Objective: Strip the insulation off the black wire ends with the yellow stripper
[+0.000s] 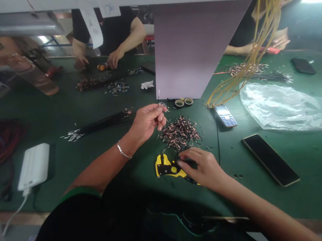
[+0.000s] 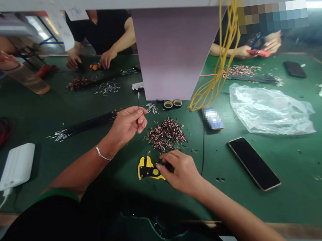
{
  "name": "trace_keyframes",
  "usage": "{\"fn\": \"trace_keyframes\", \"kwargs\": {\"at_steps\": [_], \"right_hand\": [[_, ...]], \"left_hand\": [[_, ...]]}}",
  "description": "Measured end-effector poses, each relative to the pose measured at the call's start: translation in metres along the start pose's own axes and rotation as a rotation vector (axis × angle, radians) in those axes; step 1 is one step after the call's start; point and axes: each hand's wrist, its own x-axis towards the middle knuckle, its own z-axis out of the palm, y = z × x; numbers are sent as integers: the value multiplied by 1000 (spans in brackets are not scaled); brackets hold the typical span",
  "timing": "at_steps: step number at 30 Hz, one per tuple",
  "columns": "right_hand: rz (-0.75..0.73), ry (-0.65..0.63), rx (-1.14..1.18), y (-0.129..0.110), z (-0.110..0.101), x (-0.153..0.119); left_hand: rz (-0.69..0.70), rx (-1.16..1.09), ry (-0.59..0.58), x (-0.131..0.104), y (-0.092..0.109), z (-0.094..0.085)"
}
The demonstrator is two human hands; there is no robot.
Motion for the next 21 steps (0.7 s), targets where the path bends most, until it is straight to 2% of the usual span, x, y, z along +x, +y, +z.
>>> {"fn": "trace_keyframes", "kwargs": {"at_steps": [4,10,16,21], "right_hand": [[229,-10,373,-6,-2,29],[378,75,808,-14,13,60],[463,124,970,-12,19,60],[532,84,1019,-10,22,56]], "left_hand": [[3,0,-10,-4,0,5],[4,-25,-49,-6,-4,6],[-82,-47,-52,-8,-3,7],[-115,-47,-88,-12,-5,10]]}}
